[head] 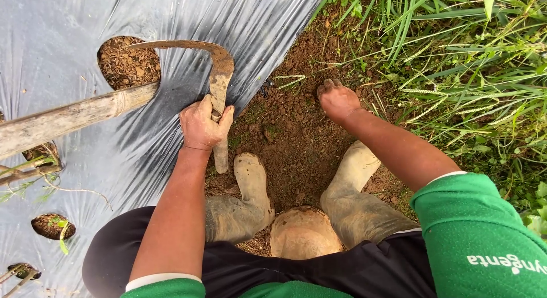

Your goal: The person uses a sickle to cut weeds and pulls them by hand from the soil next to a row of plants covered with black plastic mulch. The person works along the edge of the mulch, clearing the area of unwanted vegetation.

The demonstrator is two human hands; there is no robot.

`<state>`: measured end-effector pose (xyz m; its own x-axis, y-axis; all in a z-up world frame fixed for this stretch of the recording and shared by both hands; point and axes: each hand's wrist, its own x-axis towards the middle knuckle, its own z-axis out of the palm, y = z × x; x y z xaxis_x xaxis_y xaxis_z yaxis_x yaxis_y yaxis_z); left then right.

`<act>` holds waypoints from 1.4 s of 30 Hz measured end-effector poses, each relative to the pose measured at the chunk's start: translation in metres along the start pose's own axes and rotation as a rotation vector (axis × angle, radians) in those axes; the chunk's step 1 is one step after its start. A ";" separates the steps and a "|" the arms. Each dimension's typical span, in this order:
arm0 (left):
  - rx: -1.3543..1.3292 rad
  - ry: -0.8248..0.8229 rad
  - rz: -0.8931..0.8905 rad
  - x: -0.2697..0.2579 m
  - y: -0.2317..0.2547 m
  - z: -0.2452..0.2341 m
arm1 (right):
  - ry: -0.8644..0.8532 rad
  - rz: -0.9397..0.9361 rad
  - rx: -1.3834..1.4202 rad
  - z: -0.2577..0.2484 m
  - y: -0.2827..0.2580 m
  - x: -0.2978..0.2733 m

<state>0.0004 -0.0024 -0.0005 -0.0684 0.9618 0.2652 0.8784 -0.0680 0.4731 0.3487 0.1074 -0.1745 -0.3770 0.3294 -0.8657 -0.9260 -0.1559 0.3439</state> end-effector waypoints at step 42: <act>0.085 -0.022 -0.028 0.007 0.006 0.000 | 0.191 0.771 2.827 0.063 0.018 -0.087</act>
<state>0.0055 0.0038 0.0043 -0.0843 0.9685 0.2342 0.9131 -0.0190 0.4072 0.3633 0.1350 -0.0700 -0.4972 0.7078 -0.5019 0.8673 0.3886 -0.3111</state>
